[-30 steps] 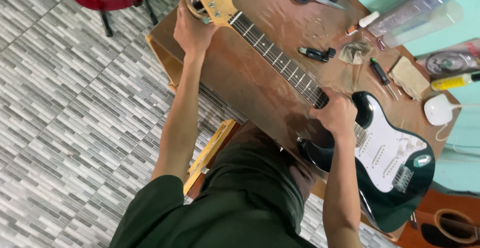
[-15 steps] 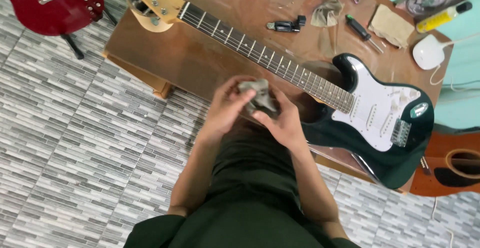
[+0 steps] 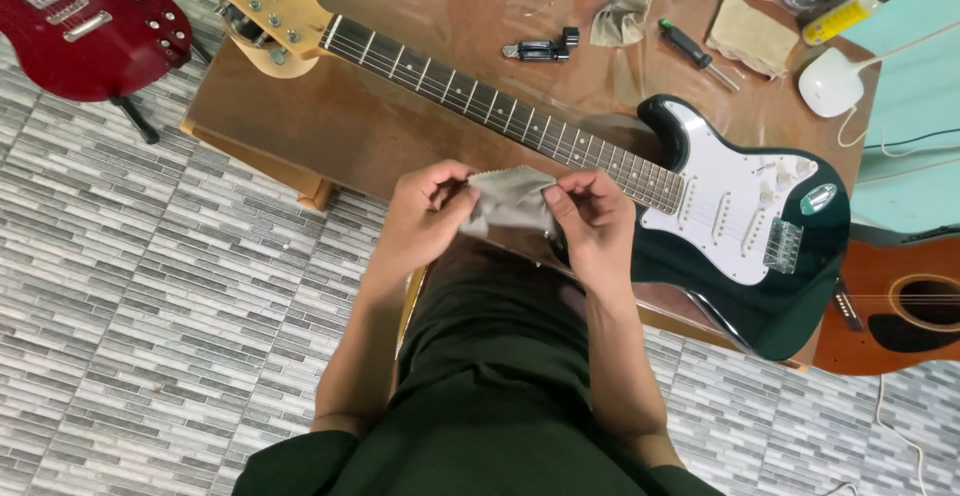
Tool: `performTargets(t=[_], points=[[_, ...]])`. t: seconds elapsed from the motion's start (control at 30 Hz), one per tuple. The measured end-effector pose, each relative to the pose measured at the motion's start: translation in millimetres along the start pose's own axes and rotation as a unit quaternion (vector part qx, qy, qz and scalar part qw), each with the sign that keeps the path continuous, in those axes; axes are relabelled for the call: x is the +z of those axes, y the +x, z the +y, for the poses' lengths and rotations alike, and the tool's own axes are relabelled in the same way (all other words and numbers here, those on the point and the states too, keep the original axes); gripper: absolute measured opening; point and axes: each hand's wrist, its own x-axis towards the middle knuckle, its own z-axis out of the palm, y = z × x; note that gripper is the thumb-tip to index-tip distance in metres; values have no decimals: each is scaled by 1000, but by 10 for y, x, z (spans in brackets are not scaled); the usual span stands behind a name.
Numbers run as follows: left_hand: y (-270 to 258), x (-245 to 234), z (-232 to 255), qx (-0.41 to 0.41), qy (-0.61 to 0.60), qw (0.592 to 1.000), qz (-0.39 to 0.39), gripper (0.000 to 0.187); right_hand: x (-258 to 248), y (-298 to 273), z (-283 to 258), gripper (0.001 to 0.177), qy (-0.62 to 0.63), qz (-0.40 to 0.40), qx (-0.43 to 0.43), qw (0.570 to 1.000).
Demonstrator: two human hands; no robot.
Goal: The person cleans a black electric guitar resting on a wooden table using a cloth. They wipe the body, pickguard, and fretboard, then fold the cloth and continue cleaning the headstock and neck.
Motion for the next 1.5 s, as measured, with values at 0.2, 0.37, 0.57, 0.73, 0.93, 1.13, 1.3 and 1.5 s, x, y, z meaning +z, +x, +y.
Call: performTargets(t=[0.2,0.37,0.57,0.73,0.93,1.13,1.3,1.5], points=[[84,276,2,-272,-610,735,117,11,183,-5,-387,9,-48,50,-33,997],[42,414,-291,-201,-613,739,193,18,336,312,79,18,-348,6,-49,936],[248,-113,-629,-109,-606,740,272,34,572,507,439,46,-393,-29,-124,911],[968,-662,-934,-48,-600,730,324,47,-29,416,412,51,-479,14,-239,845],[1577,-494,-917,-11,-592,715,370,65,-745,308,750,80,-585,-60,-173,790],[1550,-317,-564,12,-597,700,392,79,-693,307,751,78,-605,-49,-139,782],[1612,-538,-1119,12,-691,673,262,84,-806,290,964,82,-619,-25,-128,775],[1688,-484,-2189,-44,-701,669,246,79,-829,360,951,83,-588,-36,-91,803]])
